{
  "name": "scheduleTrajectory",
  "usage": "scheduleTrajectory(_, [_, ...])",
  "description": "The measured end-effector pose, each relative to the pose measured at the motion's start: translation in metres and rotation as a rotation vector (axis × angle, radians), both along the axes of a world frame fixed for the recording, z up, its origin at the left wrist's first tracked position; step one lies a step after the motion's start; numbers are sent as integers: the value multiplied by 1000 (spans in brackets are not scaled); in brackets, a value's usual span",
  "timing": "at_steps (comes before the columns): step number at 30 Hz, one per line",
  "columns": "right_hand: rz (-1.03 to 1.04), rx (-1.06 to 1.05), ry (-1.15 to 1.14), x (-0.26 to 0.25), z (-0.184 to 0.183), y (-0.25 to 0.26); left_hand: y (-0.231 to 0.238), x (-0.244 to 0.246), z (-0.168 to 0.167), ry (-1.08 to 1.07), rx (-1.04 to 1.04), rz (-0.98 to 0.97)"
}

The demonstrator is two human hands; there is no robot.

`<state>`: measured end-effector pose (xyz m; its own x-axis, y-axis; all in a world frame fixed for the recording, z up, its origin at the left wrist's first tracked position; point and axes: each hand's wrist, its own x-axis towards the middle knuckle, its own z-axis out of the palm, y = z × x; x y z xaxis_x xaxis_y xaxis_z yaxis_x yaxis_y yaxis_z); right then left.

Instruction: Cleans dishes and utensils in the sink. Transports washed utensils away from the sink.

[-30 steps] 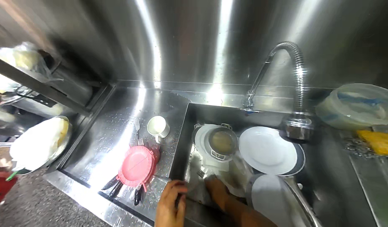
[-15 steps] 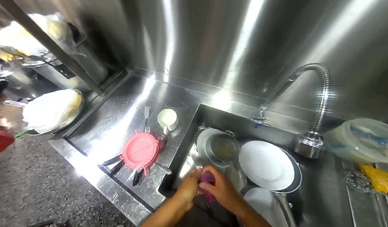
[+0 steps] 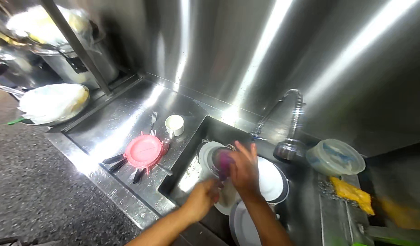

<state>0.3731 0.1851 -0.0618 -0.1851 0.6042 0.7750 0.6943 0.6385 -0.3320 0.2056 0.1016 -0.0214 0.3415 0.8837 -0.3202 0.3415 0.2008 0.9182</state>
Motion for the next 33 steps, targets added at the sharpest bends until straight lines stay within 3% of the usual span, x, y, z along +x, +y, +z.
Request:
scheduleTrajectory(2, [-105,-129,203,4,8,1,-3,-6,4,20,-3,-8])
scheduleTrajectory(4, [-160,-340,661,1,14,-6,-7,-11,8,-14,-7,28])
scheduleTrajectory(6, [-47,-589,1145,-11,12,-21,-6,-17,7,-75,-16,95])
scheduleTrajectory(8, [89,-832,1322,-37,5,-48,-2,-18,1,-98,-33,143])
scheduleTrajectory(11, [183,-958,1228,-68,-4,-65,-1,-14,-11,-42,13,171])
scheduleTrajectory(15, [164,-778,957,-69,-3,-39,-5,-24,-3,68,-2,107])
scheduleTrajectory(20, [-52,-601,1005,-90,9,-24,13,-52,26,342,-11,-32])
scheduleTrajectory(22, [-174,-551,962,-75,8,-14,20,-75,39,499,-17,4])
scheduleTrajectory(24, [-268,-525,926,-46,8,-7,32,-114,44,673,5,158])
scheduleTrajectory(27, [-294,-547,859,-16,7,-19,65,-184,40,959,49,315])
scheduleTrajectory(31, [-278,-678,904,15,-20,-51,102,-233,28,1197,-18,290])
scheduleTrajectory(33, [-281,-779,1027,35,-39,-56,108,-230,24,1224,96,300])
